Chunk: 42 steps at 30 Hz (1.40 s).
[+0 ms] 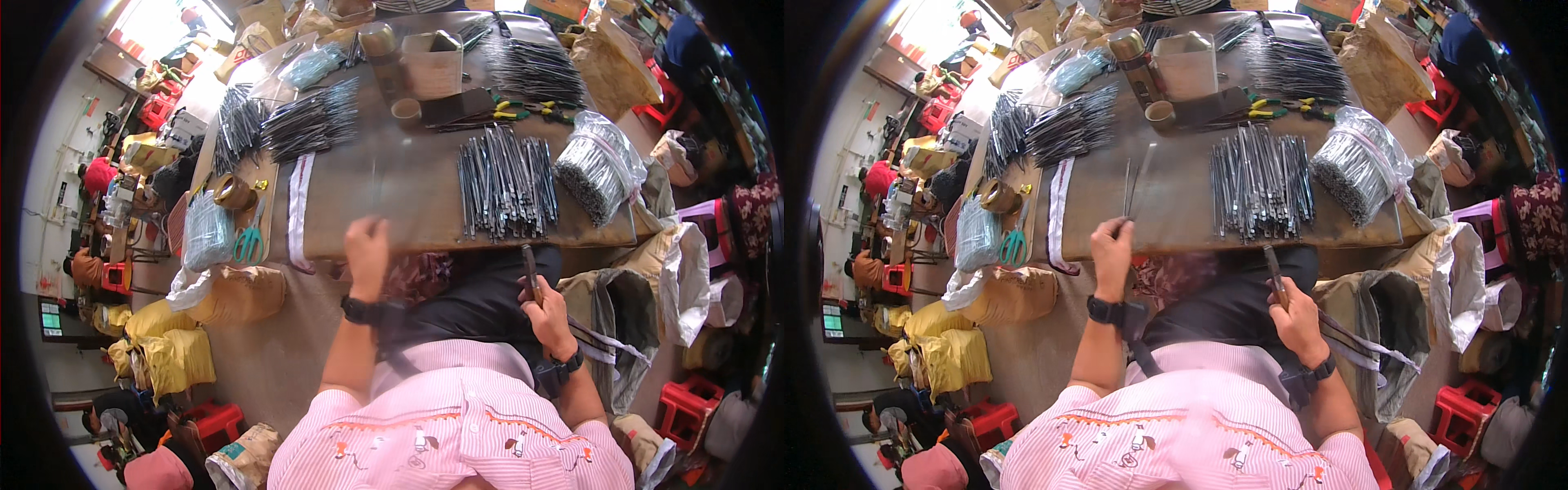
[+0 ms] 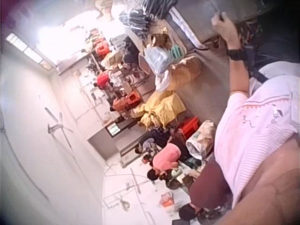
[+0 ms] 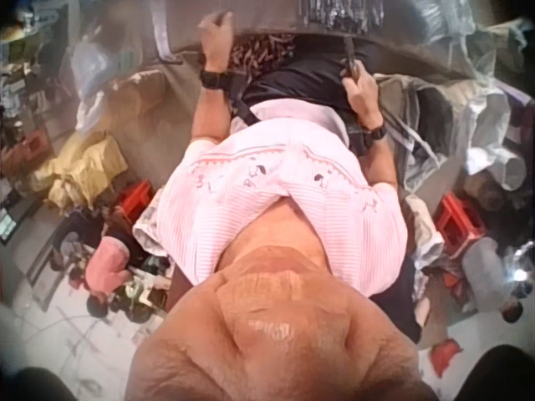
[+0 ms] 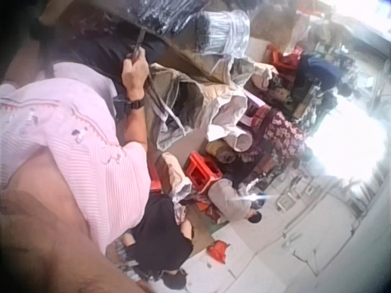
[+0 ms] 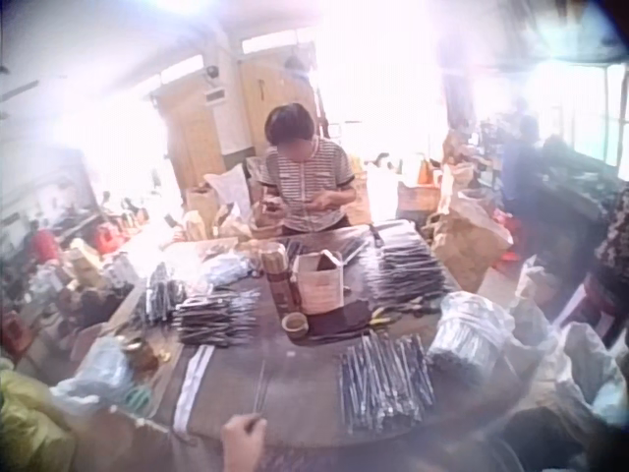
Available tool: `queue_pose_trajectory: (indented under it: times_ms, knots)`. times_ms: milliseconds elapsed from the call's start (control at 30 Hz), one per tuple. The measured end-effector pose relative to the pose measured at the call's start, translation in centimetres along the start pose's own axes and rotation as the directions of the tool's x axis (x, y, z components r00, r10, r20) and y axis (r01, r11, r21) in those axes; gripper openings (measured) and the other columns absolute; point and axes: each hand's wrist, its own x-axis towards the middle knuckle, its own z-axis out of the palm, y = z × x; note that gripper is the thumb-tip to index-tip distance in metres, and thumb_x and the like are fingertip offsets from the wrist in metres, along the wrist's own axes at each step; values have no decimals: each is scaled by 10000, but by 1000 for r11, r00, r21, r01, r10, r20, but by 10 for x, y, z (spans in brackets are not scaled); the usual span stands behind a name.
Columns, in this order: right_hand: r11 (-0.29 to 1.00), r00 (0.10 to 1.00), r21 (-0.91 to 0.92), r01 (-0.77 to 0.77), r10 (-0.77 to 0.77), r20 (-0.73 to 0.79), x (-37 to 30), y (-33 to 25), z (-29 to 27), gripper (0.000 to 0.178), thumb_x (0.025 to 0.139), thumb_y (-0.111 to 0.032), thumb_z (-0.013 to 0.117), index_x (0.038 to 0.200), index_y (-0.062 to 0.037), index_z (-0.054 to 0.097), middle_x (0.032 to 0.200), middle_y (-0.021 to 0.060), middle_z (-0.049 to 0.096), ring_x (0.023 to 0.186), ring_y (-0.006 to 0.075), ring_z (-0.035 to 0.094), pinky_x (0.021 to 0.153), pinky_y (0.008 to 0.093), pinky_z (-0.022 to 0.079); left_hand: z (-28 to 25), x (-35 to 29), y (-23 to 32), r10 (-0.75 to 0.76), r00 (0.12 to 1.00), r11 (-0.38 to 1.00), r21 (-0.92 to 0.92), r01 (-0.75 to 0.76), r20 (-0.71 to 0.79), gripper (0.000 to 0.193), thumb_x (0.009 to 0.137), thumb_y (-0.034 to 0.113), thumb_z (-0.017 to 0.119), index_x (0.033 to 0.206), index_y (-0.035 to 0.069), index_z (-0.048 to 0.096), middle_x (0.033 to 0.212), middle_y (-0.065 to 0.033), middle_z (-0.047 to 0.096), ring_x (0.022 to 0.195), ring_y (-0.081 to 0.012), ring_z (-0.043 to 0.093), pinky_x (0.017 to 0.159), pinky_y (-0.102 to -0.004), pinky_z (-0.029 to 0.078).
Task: The person uses pliers to cut thin metal rods one at a time and places the cut pieces on the table. They occasionally gather and restack the cut rods into a neat pile.
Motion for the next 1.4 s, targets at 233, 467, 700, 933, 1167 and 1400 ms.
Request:
queue_pose_trajectory:
  times_ms: [233,467,700,933,1167,1400]
  knots:
    - [970,999,240,-27,37,-35,-2,13,3,305,825,-42,457,1106,1,567,794,55,611,678,112,582,609,245,457,1,26,-59,-228,971,971,91,221,78,356,752,240,688,913,-77,679,806,-265,671,778,-390,670,717,-435,501]
    - [934,992,341,-106,125,-35,-6,14,-4,266,793,-19,480,1043,7,567,772,69,609,666,139,583,612,270,480,12,10,-15,-42,999,891,454,30,18,357,770,250,717,1021,-1,680,990,-212,612,961,-385,570,861,-451,460]
    - [798,971,556,-234,222,89,-2,8,-7,256,762,-38,475,999,-14,567,819,73,608,671,133,582,545,251,449,79,-36,57,236,920,953,110,-282,314,317,816,270,712,1015,37,630,971,-177,573,971,-371,555,814,-469,474]
    - [698,961,685,-209,274,14,-7,40,-20,199,769,-86,503,941,-22,580,855,90,621,730,144,592,611,249,477,105,-20,51,28,888,990,110,-88,459,299,773,244,751,958,20,678,891,-167,696,843,-342,672,773,-416,528]
    - [158,941,982,106,302,-151,23,95,-69,246,891,-212,464,1057,-72,579,871,91,617,707,208,568,637,333,486,90,-8,41,-9,877,996,82,-35,480,313,750,234,731,986,34,685,889,-173,705,870,-348,676,791,-422,522]
    - [527,827,841,124,414,-381,65,126,-116,219,745,-4,549,955,-33,609,845,128,665,771,256,655,671,355,535,84,3,42,-63,856,971,231,-67,514,329,747,222,710,1024,49,670,957,-169,678,923,-356,641,818,-431,502]
